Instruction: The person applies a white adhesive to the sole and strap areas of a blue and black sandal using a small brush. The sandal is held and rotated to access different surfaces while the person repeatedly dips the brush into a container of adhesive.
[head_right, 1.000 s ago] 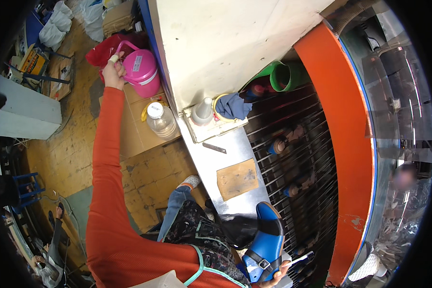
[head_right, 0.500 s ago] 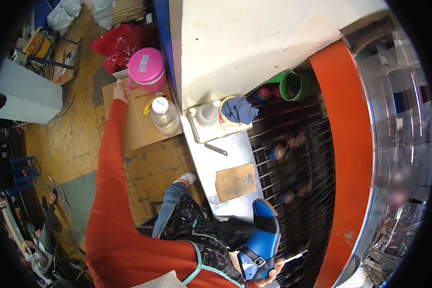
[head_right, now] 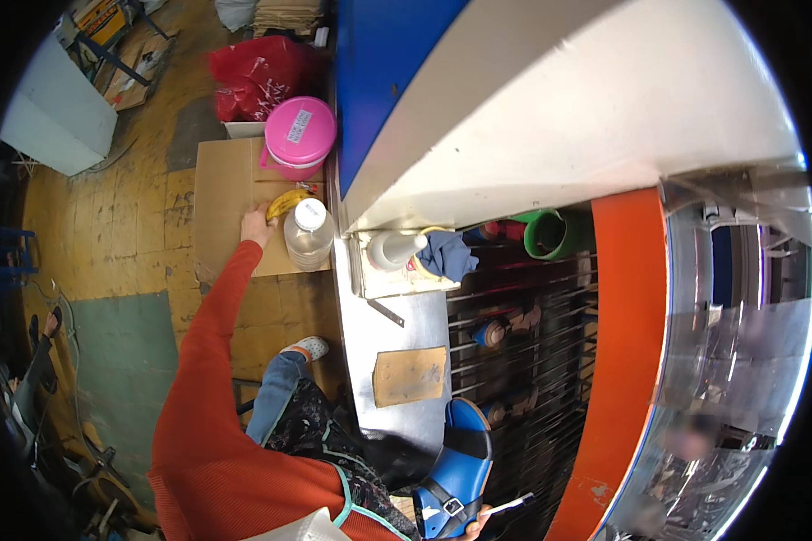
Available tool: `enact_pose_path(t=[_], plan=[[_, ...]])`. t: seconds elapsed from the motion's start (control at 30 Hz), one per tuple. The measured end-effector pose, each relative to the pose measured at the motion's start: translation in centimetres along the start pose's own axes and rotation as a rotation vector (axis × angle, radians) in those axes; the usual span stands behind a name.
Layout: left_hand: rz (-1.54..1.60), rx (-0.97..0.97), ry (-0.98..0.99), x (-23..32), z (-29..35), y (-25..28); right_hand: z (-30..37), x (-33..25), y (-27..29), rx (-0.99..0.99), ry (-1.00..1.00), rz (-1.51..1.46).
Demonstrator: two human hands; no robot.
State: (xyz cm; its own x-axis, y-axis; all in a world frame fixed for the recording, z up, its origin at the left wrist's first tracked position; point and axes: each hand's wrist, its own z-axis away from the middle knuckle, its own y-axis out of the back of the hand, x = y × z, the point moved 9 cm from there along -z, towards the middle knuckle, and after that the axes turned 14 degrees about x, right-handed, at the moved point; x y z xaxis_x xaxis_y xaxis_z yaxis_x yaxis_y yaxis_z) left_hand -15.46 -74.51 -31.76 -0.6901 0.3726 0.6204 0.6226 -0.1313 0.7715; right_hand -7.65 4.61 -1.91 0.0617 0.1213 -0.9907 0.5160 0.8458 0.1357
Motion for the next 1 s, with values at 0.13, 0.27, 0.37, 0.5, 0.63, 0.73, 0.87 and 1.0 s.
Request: enact_pose_path(t=[0.13, 0.27, 0.37, 0.5, 0.63, 0.73, 0.87, 1.0], plan=[[0.044, 0.010, -0.069, -2.8, 0.0, 0.4, -1.6, 2.8, 1.1, -0.051, -0.174, -0.126], [0.401, -0.069, 0.239, -8.7, 0.4, 1.6, -3.4, 4.0, 1.5, -0.073, 0.302, -0.022], [0.920, -0.035, 0.761, -12.7, 1.1, 2.8, -5.1, 6.4, -1.0, -0.106, 0.182, 0.004], [0.916, 0.217, 0.727, -11.3, -2.8, 8.4, -5.6, 5.9, -6.0, -0.142, 0.047, 0.016], [1.135, 0.254, 0.746, -5.6, -9.7, 10.8, -5.3, 4.8, -9.7, -0.168, -0.021, 0.026], [1.107, 0.131, 0.728, -0.7, -14.9, 10.1, -4.8, 4.7, -10.8, -0.166, -0.060, 0.027], [0.868, -0.144, 0.836, 4.3, -19.5, 6.7, -4.3, 4.9, -11.6, -0.158, -0.101, 0.023], [0.556, -0.179, 0.722, 6.9, -22.2, 5.7, -3.8, 5.1, -11.8, -0.136, -0.136, 0.024]])
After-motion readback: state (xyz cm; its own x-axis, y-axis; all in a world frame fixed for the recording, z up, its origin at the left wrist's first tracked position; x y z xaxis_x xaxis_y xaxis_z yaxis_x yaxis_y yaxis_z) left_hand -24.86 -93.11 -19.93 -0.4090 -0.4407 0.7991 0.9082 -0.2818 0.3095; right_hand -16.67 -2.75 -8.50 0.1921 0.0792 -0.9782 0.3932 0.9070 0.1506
